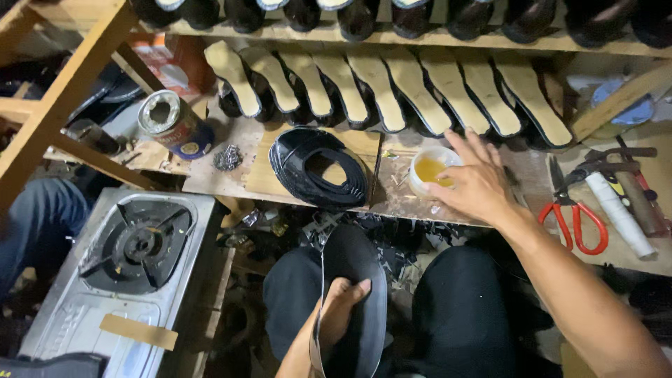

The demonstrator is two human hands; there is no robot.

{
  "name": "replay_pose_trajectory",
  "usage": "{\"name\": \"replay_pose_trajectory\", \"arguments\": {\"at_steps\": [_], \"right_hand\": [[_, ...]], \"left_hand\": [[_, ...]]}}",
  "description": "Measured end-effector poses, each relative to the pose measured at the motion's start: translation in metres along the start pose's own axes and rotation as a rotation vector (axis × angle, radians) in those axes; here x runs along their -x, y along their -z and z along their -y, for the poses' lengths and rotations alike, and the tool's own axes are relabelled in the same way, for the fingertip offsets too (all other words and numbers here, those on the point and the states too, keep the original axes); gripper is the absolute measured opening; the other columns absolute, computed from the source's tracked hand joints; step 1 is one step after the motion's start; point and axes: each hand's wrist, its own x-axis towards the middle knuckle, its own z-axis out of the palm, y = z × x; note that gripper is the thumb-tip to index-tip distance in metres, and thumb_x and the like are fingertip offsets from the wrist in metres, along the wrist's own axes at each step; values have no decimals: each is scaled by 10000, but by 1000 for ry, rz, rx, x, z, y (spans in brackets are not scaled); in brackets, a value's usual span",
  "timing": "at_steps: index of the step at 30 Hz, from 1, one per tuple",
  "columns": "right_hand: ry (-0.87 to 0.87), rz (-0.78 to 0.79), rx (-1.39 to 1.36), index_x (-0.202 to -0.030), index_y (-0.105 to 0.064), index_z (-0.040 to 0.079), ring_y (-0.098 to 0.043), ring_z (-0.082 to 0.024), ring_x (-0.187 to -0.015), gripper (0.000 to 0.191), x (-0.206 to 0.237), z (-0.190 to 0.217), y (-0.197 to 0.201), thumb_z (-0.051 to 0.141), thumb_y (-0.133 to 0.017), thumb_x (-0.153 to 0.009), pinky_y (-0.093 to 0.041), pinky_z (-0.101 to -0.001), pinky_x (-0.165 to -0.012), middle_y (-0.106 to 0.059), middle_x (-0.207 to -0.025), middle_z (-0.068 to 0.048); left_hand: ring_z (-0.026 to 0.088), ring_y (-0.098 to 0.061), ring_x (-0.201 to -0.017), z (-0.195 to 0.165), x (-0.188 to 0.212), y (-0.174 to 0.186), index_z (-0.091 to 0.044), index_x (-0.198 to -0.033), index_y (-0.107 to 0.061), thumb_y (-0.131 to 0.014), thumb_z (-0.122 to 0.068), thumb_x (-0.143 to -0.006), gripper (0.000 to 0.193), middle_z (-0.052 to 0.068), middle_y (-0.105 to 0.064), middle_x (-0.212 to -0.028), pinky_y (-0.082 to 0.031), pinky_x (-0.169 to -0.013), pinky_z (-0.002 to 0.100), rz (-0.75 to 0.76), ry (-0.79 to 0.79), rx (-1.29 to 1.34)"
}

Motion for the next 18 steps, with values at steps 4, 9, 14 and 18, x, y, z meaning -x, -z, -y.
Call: {"name": "replay_pose_trajectory", "arguments": {"at_steps": [4,9,14,18], "right_hand": [[96,10,-47,-1233,-752,169,-95,-334,-1593,722,-4,1,-4,690,-721,-734,-121,-641,-1222,-153,-1743,-83],[-37,439,99,-1225,-762,258,35,-318,-1542,710,-19,9,3,687,-798,-660,-47,-611,-1212,-45,-1735,10],[104,81,39,-858,-821,150,-188,-317,-1594,387,4,14,16,524,-787,-765,-151,-527,-1283,-285,-1654,42],[332,79,-517,-835,-809,121,-369,-352,-1576,98,57,32,26,199,-763,-801,-238,-533,-1292,-478,-1611,-15]], "left_hand": [[222,-619,-480,-18,8,-16,72,-693,-671,-619,-318,-957,474,130,-668,-586,-481,-504,354,54,-65,-182],[211,-660,-555,-34,4,-40,47,-760,-684,-632,-334,-965,436,123,-710,-659,-526,-582,350,-6,73,-269],[241,-657,-510,-39,8,-31,102,-732,-707,-590,-297,-966,477,165,-711,-645,-526,-544,340,87,-19,-107],[217,-664,-533,-35,2,-25,109,-749,-717,-565,-286,-988,487,163,-720,-663,-523,-545,318,161,-117,-120]]}}
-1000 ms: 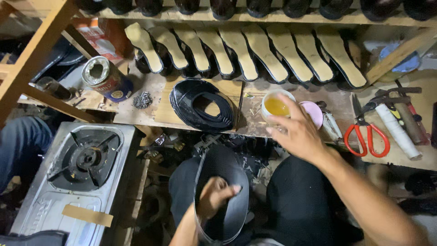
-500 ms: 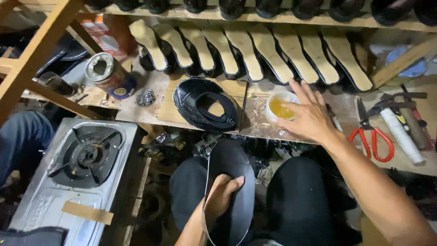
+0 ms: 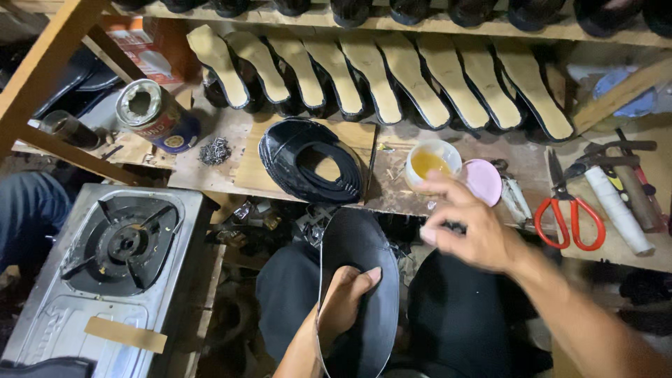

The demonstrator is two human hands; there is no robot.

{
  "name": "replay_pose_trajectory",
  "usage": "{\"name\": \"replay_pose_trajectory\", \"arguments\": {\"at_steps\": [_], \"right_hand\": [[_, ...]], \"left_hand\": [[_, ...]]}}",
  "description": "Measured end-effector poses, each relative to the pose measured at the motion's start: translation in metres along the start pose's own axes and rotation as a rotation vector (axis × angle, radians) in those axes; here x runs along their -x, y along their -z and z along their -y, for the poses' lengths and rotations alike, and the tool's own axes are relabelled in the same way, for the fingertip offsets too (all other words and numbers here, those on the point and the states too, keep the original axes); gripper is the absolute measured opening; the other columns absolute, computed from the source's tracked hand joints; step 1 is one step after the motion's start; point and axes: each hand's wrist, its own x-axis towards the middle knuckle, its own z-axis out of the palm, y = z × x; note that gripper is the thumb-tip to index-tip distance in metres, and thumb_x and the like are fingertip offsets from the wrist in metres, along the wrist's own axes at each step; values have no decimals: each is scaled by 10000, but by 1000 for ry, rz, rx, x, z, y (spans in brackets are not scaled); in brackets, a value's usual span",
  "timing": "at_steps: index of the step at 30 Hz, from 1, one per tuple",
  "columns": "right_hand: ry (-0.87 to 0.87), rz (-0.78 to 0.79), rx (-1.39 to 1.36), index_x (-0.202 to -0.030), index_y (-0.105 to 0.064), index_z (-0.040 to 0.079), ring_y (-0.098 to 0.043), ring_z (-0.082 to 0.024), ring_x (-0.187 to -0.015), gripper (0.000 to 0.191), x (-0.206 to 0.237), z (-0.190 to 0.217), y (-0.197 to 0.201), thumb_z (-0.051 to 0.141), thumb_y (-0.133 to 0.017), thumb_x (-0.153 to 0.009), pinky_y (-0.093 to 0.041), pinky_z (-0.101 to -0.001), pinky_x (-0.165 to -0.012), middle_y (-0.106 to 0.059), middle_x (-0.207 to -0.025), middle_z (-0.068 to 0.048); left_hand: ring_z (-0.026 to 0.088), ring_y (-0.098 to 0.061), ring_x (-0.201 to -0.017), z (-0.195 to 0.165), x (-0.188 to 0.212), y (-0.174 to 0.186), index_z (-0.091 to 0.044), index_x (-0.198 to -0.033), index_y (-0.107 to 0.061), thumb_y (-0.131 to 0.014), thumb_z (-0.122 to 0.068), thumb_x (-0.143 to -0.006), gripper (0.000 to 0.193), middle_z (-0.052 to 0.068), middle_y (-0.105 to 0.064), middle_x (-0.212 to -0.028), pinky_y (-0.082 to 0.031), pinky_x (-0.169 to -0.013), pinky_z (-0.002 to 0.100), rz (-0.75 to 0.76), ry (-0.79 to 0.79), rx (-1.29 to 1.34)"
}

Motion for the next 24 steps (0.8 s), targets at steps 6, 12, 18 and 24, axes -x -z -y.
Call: {"name": "replay_pose_trajectory", "arguments": {"at_steps": [6,12,18,24], "right_hand": [[19,37,-421,-1286,-685,82,-343,-398,-1507,503,30,26,-42,-15,-678,-793,-347,-523,-1182,-255,-1645,-249],[177,-76,-340,-1239,-742,240,-434,-360,-1526,524,61,20,-68,-56,-659,-815,-437,-465,-1205,-389,-1645,-192],[-161,-16,-578,-1341,-671,67,-735,-195,-912,513,76,27,-72,1,-756,-839,-606,-343,-835,-750,-1035,-96],[-149,-159,-419,-1256,-681,13,-734,-146,-731,464,64,36,-67,30,-785,-804,-599,-278,-672,-772,-862,-79]], "left_hand": [[180,-677,-597,8,-13,-12,59,-825,-732,-567,-280,-994,413,129,-740,-726,-530,-579,293,70,68,69],[154,-617,-503,9,-9,-14,35,-731,-693,-551,-224,-1003,402,87,-694,-634,-463,-488,288,-4,-150,227],[105,-647,-676,3,-17,-23,-22,-903,-715,-526,-250,-1000,312,36,-723,-788,-521,-636,271,-132,-246,210],[64,-612,-788,-1,-17,-12,-66,-1104,-680,-552,-259,-1007,251,-24,-709,-917,-488,-696,229,71,-55,-97]]}}
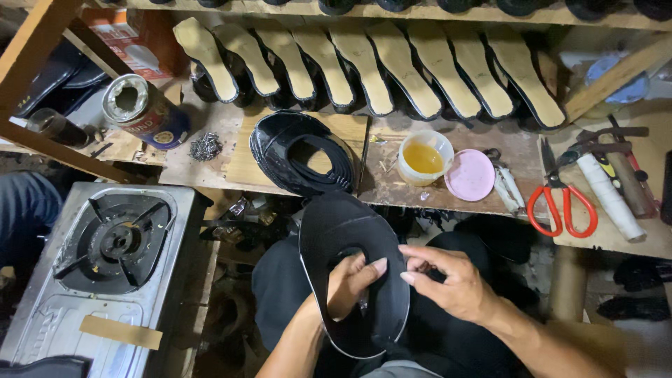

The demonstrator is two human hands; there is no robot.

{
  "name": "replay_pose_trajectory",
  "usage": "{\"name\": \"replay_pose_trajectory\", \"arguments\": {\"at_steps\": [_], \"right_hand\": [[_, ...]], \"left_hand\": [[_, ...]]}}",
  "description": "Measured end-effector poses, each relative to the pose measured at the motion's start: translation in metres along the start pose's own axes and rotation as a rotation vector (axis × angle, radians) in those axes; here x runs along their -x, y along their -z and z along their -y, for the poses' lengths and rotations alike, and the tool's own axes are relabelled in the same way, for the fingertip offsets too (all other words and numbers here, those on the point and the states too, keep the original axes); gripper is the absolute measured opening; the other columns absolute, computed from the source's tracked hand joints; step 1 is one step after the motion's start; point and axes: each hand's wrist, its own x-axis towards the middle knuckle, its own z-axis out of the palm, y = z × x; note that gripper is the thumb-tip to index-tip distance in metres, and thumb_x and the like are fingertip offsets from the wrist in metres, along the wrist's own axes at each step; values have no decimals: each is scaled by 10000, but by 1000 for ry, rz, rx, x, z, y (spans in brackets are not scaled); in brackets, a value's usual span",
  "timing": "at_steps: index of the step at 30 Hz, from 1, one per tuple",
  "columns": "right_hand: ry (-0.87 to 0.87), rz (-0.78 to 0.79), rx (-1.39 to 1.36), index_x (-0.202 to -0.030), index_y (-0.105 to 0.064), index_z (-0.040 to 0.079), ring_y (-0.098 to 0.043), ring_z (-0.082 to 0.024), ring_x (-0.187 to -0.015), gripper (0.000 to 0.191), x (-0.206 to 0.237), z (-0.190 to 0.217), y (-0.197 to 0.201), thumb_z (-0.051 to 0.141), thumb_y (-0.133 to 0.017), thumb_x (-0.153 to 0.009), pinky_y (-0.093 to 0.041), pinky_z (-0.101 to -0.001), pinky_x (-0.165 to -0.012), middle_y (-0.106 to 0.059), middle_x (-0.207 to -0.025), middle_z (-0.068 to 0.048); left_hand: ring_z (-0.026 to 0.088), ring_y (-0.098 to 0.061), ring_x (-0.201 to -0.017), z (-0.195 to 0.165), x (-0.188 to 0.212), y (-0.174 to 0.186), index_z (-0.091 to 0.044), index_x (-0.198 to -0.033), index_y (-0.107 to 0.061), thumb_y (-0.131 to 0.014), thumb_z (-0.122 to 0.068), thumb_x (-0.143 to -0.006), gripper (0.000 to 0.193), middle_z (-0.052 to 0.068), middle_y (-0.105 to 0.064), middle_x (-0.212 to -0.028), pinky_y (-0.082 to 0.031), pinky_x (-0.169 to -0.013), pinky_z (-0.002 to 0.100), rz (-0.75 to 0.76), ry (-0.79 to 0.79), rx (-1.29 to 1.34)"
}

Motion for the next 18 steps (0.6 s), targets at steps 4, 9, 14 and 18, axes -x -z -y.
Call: {"name": "replay_pose_trajectory", "arguments": {"at_steps": [4,9,14,18], "right_hand": [[247,34,185,-1207,-708,36,-720,-180,-833,346,-9,2,9,-17,-707,-865,-584,-290,-704,-715,-1011,-107],[365,41,438,-1165,-732,62,-702,-233,-855,415,-9,1,10,-50,-720,-766,-584,-332,-695,-651,-1097,-139],[534,69,403,-1111,-745,84,-695,-274,-870,415,8,3,2,21,-766,-702,-581,-365,-720,-635,-1092,-131],[598,111,424,-1050,-756,81,-686,-300,-880,411,24,8,-4,132,-802,-645,-579,-390,-715,-612,-1030,-121]], "left_hand": [[92,-556,-674,16,-2,10,-9,-1037,-675,-557,-293,-1027,308,-7,-633,-774,-444,-600,267,-25,22,-172],[86,-466,-626,37,-13,12,59,-865,-582,-655,-289,-1054,403,1,-496,-703,-392,-526,305,-154,-11,-340],[71,-512,-675,43,-16,19,-16,-962,-652,-611,-216,-1062,228,-19,-577,-781,-415,-575,279,-92,-38,105],[95,-586,-704,55,-19,24,-4,-1052,-710,-596,-190,-1009,223,-5,-675,-838,-486,-619,281,-88,63,364]]}}
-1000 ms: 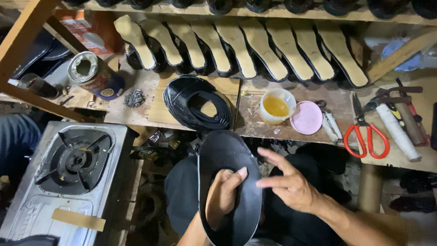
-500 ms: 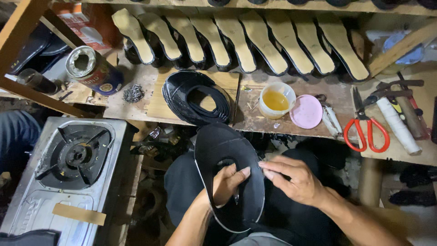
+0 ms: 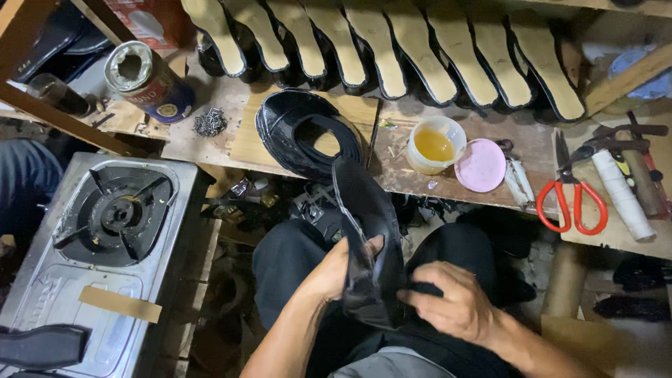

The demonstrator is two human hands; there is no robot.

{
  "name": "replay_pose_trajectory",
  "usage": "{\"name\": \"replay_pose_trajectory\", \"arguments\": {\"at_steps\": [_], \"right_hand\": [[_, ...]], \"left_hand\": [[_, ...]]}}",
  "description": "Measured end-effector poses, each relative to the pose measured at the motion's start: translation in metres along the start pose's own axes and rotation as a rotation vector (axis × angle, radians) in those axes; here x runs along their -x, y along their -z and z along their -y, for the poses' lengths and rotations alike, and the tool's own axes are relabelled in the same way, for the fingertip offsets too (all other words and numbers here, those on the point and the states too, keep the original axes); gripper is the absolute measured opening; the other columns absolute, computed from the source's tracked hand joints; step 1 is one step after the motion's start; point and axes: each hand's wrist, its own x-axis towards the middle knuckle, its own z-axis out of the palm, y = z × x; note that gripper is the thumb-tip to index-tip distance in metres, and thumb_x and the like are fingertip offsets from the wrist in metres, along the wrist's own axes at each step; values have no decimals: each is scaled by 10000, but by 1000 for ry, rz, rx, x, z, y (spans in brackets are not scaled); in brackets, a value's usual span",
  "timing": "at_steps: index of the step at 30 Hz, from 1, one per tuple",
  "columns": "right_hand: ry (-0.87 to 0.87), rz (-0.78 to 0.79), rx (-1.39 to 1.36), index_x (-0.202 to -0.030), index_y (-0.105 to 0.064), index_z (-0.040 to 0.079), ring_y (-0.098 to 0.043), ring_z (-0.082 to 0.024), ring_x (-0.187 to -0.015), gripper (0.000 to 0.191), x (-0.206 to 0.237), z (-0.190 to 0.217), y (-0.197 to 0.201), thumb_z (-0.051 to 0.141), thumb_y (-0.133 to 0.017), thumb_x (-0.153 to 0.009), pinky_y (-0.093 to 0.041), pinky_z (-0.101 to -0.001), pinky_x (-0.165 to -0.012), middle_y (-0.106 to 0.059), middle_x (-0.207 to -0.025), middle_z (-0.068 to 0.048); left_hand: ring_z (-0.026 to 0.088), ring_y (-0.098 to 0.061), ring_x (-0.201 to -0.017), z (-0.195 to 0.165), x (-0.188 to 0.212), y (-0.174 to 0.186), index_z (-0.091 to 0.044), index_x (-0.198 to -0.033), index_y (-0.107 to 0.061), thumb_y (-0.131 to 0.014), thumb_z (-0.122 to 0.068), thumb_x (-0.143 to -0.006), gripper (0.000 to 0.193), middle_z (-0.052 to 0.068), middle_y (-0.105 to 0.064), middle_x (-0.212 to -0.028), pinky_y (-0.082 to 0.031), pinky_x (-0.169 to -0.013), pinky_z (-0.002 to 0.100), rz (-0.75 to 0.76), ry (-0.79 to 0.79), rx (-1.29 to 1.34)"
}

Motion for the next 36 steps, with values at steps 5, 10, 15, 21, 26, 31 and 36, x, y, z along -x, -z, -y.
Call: {"name": "replay_pose_trajectory", "arguments": {"at_steps": [5,10,15,21,26,31,36], "right_hand": [[-6,81,-47,-939,-761,99,-682,-254,-804,285,2,11,2,93,-810,-658,-566,-381,-638,-676,-1030,-104],[-47,-122,97,-1018,-776,113,-686,-242,-821,319,-10,3,9,-37,-783,-737,-568,-347,-659,-639,-1005,-92],[-93,-205,119,-1049,-762,96,-685,-270,-829,383,-22,-6,24,-46,-750,-694,-569,-362,-674,-631,-1008,-124],[-393,-257,52,-1120,-740,48,-716,-235,-840,379,-24,-11,22,-105,-682,-778,-599,-329,-745,-668,-1086,-137],[-487,-177,-203,-1379,-546,20,-700,-245,-1067,654,0,6,3,-19,-770,-765,-592,-347,-909,-650,-1254,-151],[-583,-233,-646,-1583,-173,10,-546,-306,-1292,1161,31,33,-30,77,-914,-692,-528,-400,-997,-409,-1516,-231],[-878,-670,-938,-1754,-81,112,-564,-347,-1247,1166,48,29,-22,-37,-778,-831,-515,-451,-954,-458,-1517,-294]], "left_hand": [[93,-634,-943,16,-11,13,-2,-1139,-683,-523,-208,-1039,279,1,-697,-1022,-522,-886,250,115,-180,-152],[146,-637,-887,9,1,1,97,-1135,-696,-562,-340,-1068,462,85,-665,-907,-523,-873,262,82,88,-58],[90,-636,-862,-15,34,-28,10,-1194,-651,-550,-304,-1014,376,22,-706,-960,-527,-768,255,222,-92,-539],[125,-488,-749,-20,38,-43,77,-1016,-650,-620,-292,-1072,374,59,-545,-818,-426,-639,309,88,-20,-720],[97,-611,-839,-12,16,-32,-55,-1062,-650,-550,-248,-983,231,3,-674,-927,-512,-767,266,-101,-323,-68],[134,-571,-813,5,-10,-44,2,-981,-634,-592,-280,-1050,293,45,-656,-880,-493,-728,312,-373,-485,-211],[108,-589,-867,-20,5,-70,-91,-1107,-646,-665,-263,-956,229,2,-653,-937,-505,-793,284,41,-174,-313]]}}
